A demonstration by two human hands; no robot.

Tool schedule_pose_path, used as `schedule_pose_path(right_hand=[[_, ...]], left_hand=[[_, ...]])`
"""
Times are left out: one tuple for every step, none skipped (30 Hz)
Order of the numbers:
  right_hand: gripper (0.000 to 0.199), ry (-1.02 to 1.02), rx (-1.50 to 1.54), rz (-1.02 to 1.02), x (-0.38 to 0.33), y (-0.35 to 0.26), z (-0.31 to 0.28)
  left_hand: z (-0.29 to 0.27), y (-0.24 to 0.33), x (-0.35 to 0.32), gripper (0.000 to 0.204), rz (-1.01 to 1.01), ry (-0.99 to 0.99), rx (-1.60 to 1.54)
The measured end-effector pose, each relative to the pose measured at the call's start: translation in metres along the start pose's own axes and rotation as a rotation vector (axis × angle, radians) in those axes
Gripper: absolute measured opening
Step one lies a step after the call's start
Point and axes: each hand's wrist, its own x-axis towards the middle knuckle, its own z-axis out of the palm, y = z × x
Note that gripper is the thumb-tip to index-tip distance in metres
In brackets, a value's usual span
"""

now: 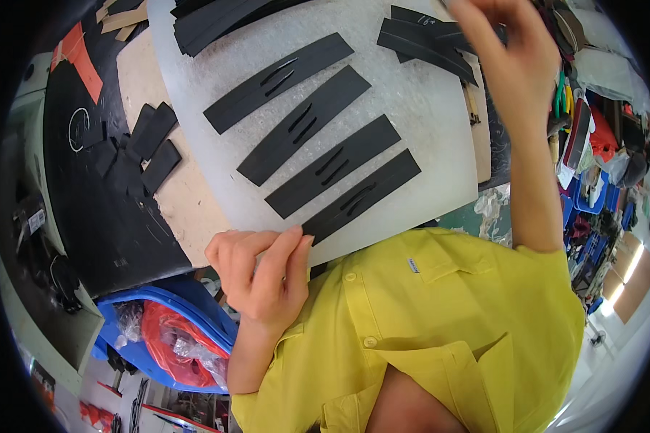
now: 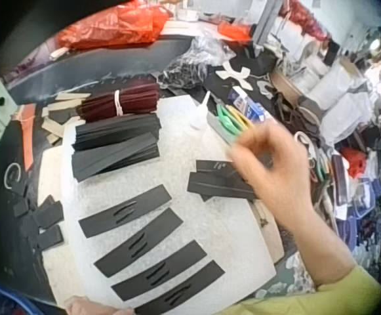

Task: The person applies glue from a tube onto black rectangular strips and presses them together to form bonded pairs. The person repeats this process for multiple strips, stacking the finished pairs on the work surface.

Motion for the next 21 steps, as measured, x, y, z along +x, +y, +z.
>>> schedule_pose_path(right_hand=[[0.019, -0.110, 0.165, -0.055, -0.023, -0.010, -0.008], [0.018, -0.218, 0.329, -0.106, -0.046, -0.019, -0.016], [0.019, -0.255, 0.219, -0.239, -0.066, -0.030, -0.020], [0.020, -0.292, 0.111, -0.373, -0.081, -0.040, -0.019], [0.022, -0.247, 0.087, -0.380, -0.092, -0.043, -0.016], [0.025, -0.203, 0.065, -0.387, -0.101, -0.045, -0.012], [0.027, -0.160, 0.049, -0.396, -0.108, -0.048, -0.010], [0.025, -0.182, 0.074, -0.334, -0.111, -0.050, -0.011], [0.024, -0.203, 0.100, -0.272, -0.114, -0.053, -0.012], [0.022, -0.221, 0.125, -0.210, -0.115, -0.055, -0.014], [0.025, -0.226, 0.136, -0.219, -0.116, -0.055, -0.015], [0.027, -0.230, 0.147, -0.229, -0.116, -0.053, -0.016], [0.029, -0.237, 0.158, -0.240, -0.116, -0.052, -0.018], [0.029, -0.277, 0.201, -0.190, -0.116, -0.054, -0.021], [0.030, -0.317, 0.245, -0.140, -0.117, -0.058, -0.026], [0.030, -0.359, 0.288, -0.090, -0.118, -0.061, -0.029], [0.030, -0.364, 0.248, -0.134, -0.118, -0.065, -0.030], [0.030, -0.368, 0.208, -0.179, -0.117, -0.071, -0.030], [0.030, -0.370, 0.167, -0.219, -0.117, -0.076, -0.029], [0.030, -0.343, 0.183, -0.227, -0.121, -0.080, -0.026], [0.030, -0.315, 0.199, -0.235, -0.126, -0.084, -0.020]], left_hand=[[0.002, 0.002, -0.004, 0.030, -0.005, -0.024, 0.034], [0.003, 0.005, -0.005, 0.031, -0.003, -0.043, 0.086], [0.003, 0.007, -0.003, 0.032, 0.005, -0.065, 0.132], [0.004, 0.009, -0.004, 0.033, 0.011, -0.087, 0.182], [0.004, 0.009, -0.006, 0.037, 0.009, -0.109, 0.193], [0.004, 0.009, -0.006, 0.037, 0.017, -0.112, 0.212], [0.003, 0.011, -0.006, 0.038, 0.021, -0.116, 0.238], [0.004, 0.012, -0.007, 0.038, 0.026, -0.119, 0.264], [0.004, 0.013, -0.008, 0.037, 0.020, -0.127, 0.273], [0.004, 0.014, -0.008, 0.035, 0.005, -0.119, 0.260], [0.005, 0.016, -0.008, 0.033, -0.011, -0.111, 0.248], [0.006, 0.018, -0.007, 0.031, -0.027, -0.103, 0.236], [0.007, 0.019, -0.006, 0.028, -0.034, -0.088, 0.178], [0.009, 0.019, -0.005, 0.026, -0.042, -0.073, 0.120], [0.010, 0.020, -0.005, 0.025, -0.049, -0.057, 0.062], [0.012, 0.023, -0.006, 0.025, -0.086, -0.033, 0.034], [0.015, 0.028, -0.007, 0.025, -0.123, -0.007, 0.005], [0.019, 0.031, -0.008, 0.025, -0.160, 0.018, -0.024], [0.025, 0.032, -0.007, 0.027, -0.123, 0.083, -0.041], [0.031, 0.033, -0.007, 0.028, -0.096, 0.103, -0.081], [0.038, 0.033, -0.006, 0.029, -0.069, 0.123, -0.122]])
